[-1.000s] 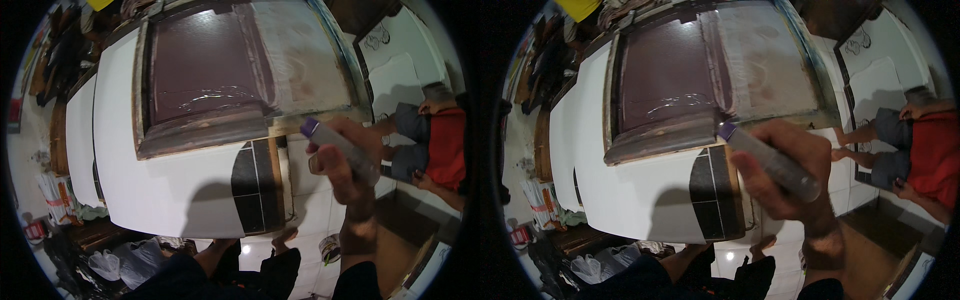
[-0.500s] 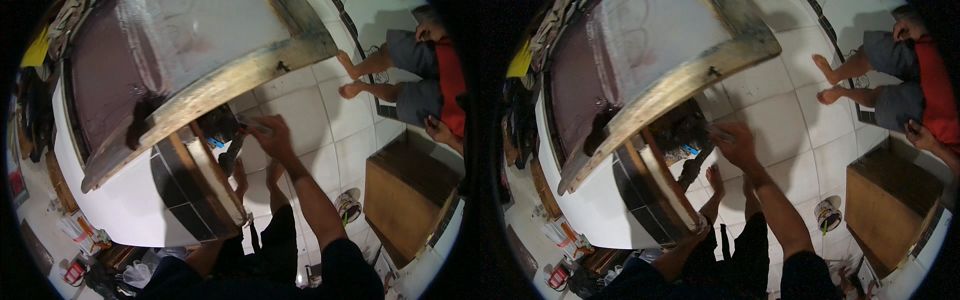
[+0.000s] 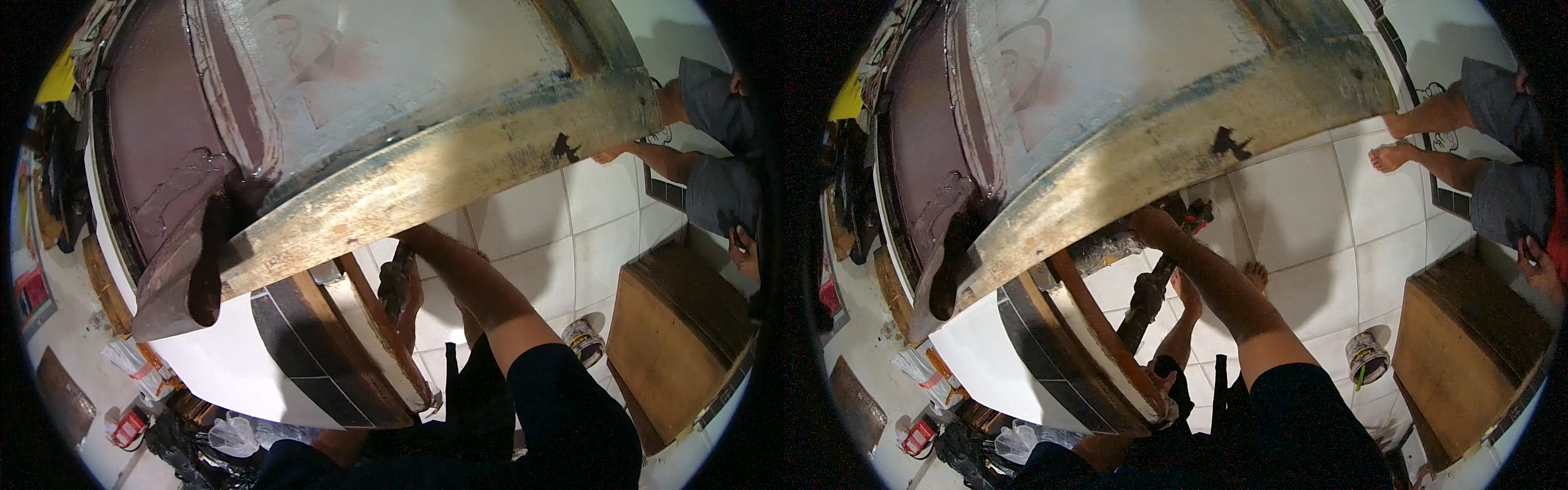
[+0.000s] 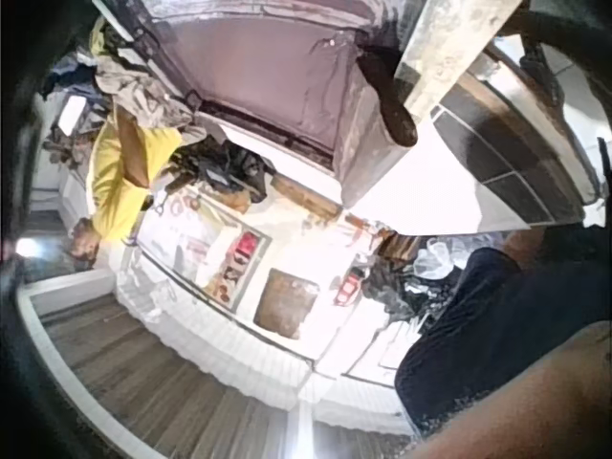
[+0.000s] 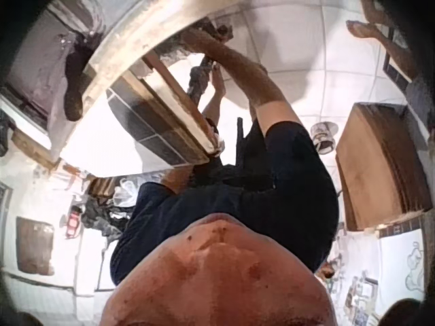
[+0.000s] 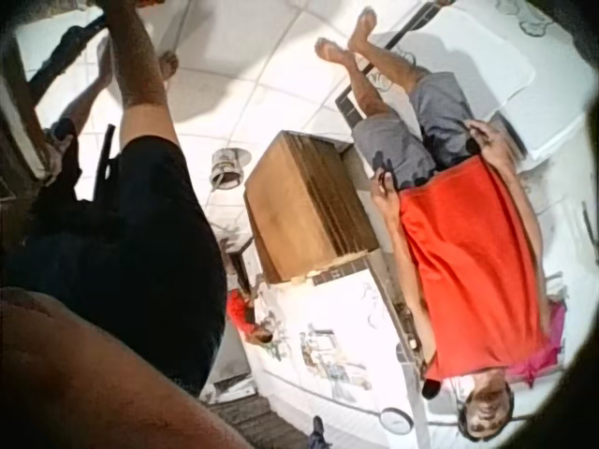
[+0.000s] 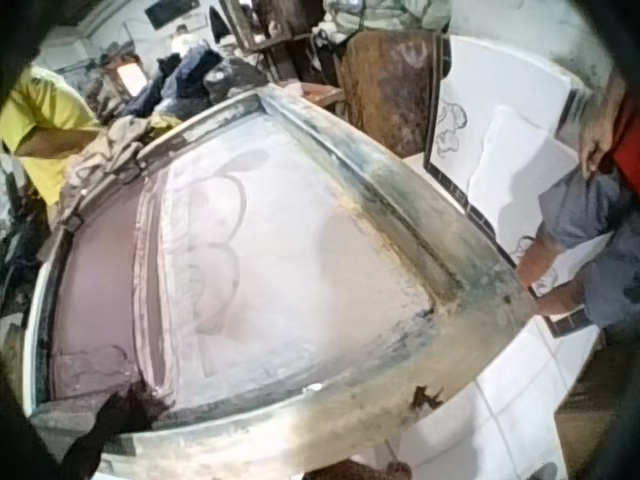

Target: The person performs screen printing by placing a screen frame over a white sheet, applying dark ink with a squeegee, and pulling the ink across the screen to transfer a design. The person repeats this process on multiple sheets, lifting and repositioning the screen between prints.

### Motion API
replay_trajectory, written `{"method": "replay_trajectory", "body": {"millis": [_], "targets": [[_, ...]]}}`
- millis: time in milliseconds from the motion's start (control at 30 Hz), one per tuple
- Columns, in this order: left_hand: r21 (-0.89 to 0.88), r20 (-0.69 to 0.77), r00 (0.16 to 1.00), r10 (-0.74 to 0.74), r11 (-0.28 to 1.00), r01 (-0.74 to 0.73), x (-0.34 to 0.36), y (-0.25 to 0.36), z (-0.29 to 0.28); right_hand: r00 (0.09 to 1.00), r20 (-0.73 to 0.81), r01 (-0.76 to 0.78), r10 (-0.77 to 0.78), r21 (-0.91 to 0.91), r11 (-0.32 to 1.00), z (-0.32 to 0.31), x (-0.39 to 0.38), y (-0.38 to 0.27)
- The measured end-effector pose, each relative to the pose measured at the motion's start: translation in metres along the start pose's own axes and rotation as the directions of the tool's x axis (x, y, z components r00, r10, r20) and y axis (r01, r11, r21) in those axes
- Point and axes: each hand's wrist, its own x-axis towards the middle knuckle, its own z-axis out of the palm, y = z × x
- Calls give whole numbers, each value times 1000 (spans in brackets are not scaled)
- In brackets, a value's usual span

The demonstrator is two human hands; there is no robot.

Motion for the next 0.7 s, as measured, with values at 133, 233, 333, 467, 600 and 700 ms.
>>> {"method": "replay_trajectory", "body": {"millis": [133, 233, 333, 467, 600, 700], "targets": [[-17, 0, 1000, 13, 1000, -13, -8, -4, 4, 958, -267, 10, -105, -334, 943, -20, -8, -11], [-46, -8, 1000, 26, 999, -26, -19, -11, 9, 925, -380, 49, -12, 87, 995, -73, -57, -22], [-90, -20, 999, 50, 995, -52, -47, -21, 9, 784, -470, -274, 405, 324, 906, -137, -120, -61], [58, -219, 904, 367, 930, -364, -129, -25, -13, 188, -811, -489, 554, 412, 769, -237, -193, -175], [-333, -334, 803, 493, 735, -590, -219, -10, -87, 445, -895, -237, 27, -89, 968, -281, -177, -349], [-141, -887, 396, 239, 675, -724, -216, 1, -185, 786, -525, 72, -325, -445, 893, -283, -110, -448]]}}
